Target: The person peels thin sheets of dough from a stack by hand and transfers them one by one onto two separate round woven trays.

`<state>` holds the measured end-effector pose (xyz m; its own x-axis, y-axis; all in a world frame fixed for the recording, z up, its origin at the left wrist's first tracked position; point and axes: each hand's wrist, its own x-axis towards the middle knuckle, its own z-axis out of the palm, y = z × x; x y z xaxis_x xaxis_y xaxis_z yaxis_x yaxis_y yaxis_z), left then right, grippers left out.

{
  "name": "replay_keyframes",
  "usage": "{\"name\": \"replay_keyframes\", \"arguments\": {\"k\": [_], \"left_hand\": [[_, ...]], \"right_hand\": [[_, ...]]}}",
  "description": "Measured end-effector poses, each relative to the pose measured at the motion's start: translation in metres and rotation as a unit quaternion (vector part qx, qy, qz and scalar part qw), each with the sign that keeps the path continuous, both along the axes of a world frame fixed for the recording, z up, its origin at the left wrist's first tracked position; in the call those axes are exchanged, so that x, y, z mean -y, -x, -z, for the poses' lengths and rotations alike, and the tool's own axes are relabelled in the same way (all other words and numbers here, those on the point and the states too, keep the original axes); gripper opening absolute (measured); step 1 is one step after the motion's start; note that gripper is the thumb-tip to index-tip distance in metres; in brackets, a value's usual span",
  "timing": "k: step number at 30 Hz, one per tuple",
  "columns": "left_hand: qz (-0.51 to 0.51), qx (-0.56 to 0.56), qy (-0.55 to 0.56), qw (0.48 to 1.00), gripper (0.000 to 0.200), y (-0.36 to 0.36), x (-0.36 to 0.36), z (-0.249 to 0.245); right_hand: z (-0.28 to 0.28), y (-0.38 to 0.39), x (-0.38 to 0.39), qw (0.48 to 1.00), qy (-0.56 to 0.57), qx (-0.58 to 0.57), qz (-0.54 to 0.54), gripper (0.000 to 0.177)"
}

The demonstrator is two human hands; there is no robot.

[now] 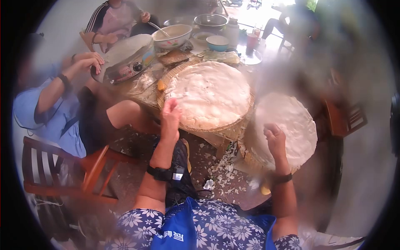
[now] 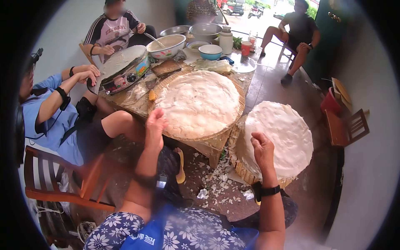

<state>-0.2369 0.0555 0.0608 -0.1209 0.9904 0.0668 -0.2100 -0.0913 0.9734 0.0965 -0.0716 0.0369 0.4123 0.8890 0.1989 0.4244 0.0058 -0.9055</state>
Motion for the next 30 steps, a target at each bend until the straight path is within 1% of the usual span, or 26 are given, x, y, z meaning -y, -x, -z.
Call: {"name": "replay_keyframes", "arguments": {"k": [1,3,6,8,10,14,17,20,23,25,26,27,29,30], "left_hand": [[-0.027,0.014,0.007,1.0,0.041,0.019,-0.009,0.007],[-0.039,0.023,0.034,0.998,0.04,0.047,-0.019,0.017],[-0.02,0.072,0.097,0.993,0.041,0.06,-0.022,0.026],[0.001,0.095,0.099,0.991,0.042,0.058,-0.022,0.028],[0.015,0.094,0.095,0.991,0.045,0.058,-0.024,0.029],[0.019,0.084,0.095,0.992,0.05,0.058,-0.022,0.025],[0.011,0.117,0.074,0.99,0.05,0.056,-0.022,0.019],[0.007,0.199,0.05,0.979,0.048,0.051,-0.025,0.015],[-0.011,0.297,0.087,0.951,0.041,0.045,-0.031,0.009],[0.01,0.288,0.118,0.95,0.032,0.043,-0.039,0.013],[0.049,0.278,0.135,0.95,0.024,0.039,-0.042,0.015],[0.083,0.252,0.146,0.953,0.021,0.033,-0.04,0.007],[0.115,0.188,0.138,0.966,0.023,0.022,-0.041,0.006],[0.158,0.226,0.134,0.952,0.016,0.02,-0.05,0.011]], "right_hand": [[0.0,0.009,-0.009,0.999,0.006,-0.036,-0.013,0.019],[-0.01,0.022,-0.023,0.997,0.01,-0.065,-0.027,0.022],[-0.018,0.037,-0.047,0.994,0.022,-0.101,-0.033,0.027],[-0.016,0.04,-0.059,0.991,0.036,-0.122,-0.035,0.032],[-0.019,0.048,-0.066,0.99,0.047,-0.127,-0.032,0.031],[-0.011,0.055,-0.075,0.993,0.052,-0.104,-0.037,0.03],[-0.01,0.056,-0.075,0.991,0.059,-0.119,-0.028,0.029],[0.012,0.046,-0.082,0.986,0.036,-0.16,-0.027,0.031],[0.001,0.049,-0.077,0.97,0.056,-0.238,-0.014,0.034],[-0.003,0.054,-0.072,0.978,0.04,-0.203,-0.019,0.036],[-0.005,0.053,-0.069,0.975,0.042,-0.216,-0.021,0.037],[-0.007,0.052,-0.066,0.972,0.043,-0.23,-0.022,0.038],[-0.019,0.055,-0.062,0.945,0.072,-0.318,0.011,0.037],[-0.022,0.055,-0.06,0.937,0.074,-0.34,0.018,0.036]]}}
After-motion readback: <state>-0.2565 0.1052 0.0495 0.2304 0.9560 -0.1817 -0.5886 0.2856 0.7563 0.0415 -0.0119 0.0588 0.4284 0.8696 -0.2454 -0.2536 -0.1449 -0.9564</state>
